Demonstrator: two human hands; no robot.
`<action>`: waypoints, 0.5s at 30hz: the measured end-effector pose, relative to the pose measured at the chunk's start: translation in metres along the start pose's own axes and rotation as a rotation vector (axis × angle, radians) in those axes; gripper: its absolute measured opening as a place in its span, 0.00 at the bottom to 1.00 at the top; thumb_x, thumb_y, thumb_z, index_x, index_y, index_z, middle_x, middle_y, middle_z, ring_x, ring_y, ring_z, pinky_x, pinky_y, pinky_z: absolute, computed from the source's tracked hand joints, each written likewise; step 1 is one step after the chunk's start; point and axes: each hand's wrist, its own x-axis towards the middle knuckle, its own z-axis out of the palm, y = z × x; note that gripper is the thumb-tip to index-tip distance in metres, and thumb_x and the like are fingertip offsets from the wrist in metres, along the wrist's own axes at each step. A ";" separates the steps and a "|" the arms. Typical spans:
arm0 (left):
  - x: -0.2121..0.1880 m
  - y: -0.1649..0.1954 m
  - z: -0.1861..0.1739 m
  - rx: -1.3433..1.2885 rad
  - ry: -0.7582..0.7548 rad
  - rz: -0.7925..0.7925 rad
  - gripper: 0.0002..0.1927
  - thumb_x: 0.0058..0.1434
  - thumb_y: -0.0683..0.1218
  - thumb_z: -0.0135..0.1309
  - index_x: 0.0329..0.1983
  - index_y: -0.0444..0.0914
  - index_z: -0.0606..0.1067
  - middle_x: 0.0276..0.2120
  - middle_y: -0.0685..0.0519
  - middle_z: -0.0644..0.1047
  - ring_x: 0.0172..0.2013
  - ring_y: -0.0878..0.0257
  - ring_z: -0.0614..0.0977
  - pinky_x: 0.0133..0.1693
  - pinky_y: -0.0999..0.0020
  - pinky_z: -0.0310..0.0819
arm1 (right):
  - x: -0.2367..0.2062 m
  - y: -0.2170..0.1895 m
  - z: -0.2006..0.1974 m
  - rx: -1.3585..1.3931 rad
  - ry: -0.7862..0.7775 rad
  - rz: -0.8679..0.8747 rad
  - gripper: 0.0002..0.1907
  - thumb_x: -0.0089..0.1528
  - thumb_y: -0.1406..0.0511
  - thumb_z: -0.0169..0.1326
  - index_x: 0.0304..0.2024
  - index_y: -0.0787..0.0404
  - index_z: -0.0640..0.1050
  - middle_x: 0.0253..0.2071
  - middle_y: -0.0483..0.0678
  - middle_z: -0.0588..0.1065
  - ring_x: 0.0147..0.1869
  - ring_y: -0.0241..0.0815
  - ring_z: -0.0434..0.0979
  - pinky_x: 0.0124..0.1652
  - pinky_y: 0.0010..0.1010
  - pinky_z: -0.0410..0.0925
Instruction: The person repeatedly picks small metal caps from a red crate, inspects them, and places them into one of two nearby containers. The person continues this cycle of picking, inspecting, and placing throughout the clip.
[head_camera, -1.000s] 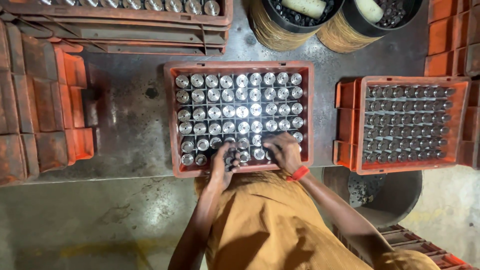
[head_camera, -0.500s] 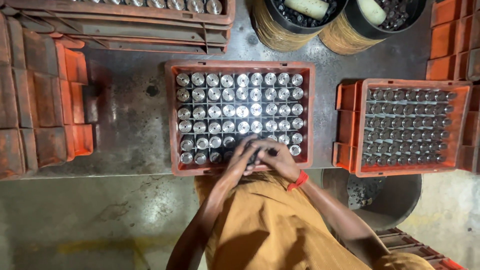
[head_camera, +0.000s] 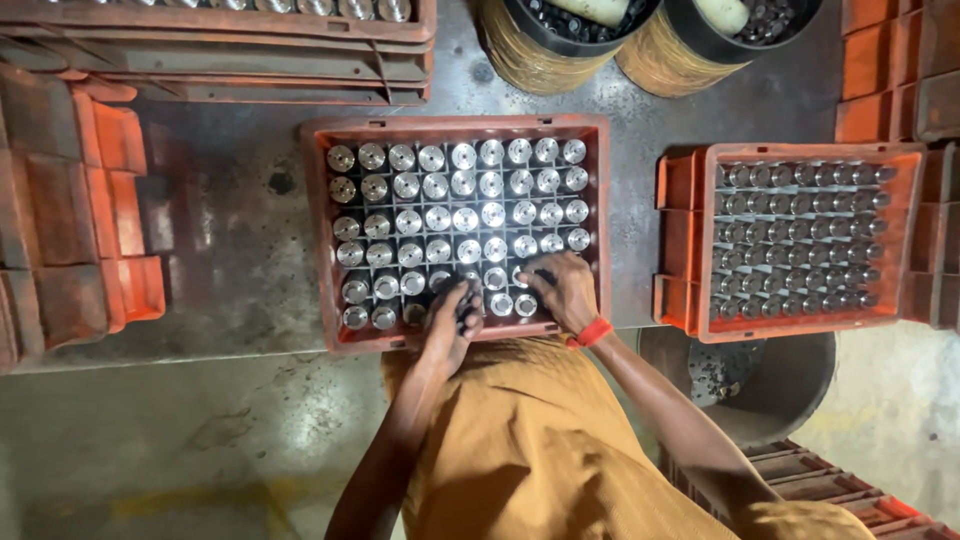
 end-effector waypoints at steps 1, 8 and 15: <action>0.000 -0.001 0.001 0.045 0.022 0.020 0.14 0.73 0.49 0.48 0.53 0.35 0.74 0.30 0.59 0.72 0.23 0.73 0.67 0.22 0.78 0.57 | 0.005 -0.002 0.000 -0.002 -0.029 0.028 0.10 0.58 0.61 0.66 0.35 0.61 0.84 0.37 0.51 0.83 0.40 0.51 0.80 0.47 0.41 0.70; 0.000 -0.001 0.034 0.451 -0.012 0.030 0.21 0.73 0.53 0.43 0.66 0.45 0.72 0.30 0.60 0.69 0.24 0.75 0.64 0.23 0.81 0.58 | -0.001 -0.006 -0.018 0.270 -0.037 0.146 0.12 0.61 0.63 0.63 0.45 0.62 0.83 0.40 0.48 0.82 0.42 0.40 0.80 0.44 0.32 0.71; 0.016 -0.024 0.049 0.638 -0.029 0.025 0.19 0.71 0.52 0.47 0.64 0.47 0.69 0.24 0.58 0.69 0.20 0.74 0.64 0.19 0.78 0.54 | -0.022 0.002 -0.007 0.662 -0.170 0.364 0.12 0.63 0.66 0.63 0.46 0.67 0.84 0.39 0.50 0.81 0.43 0.35 0.77 0.44 0.27 0.71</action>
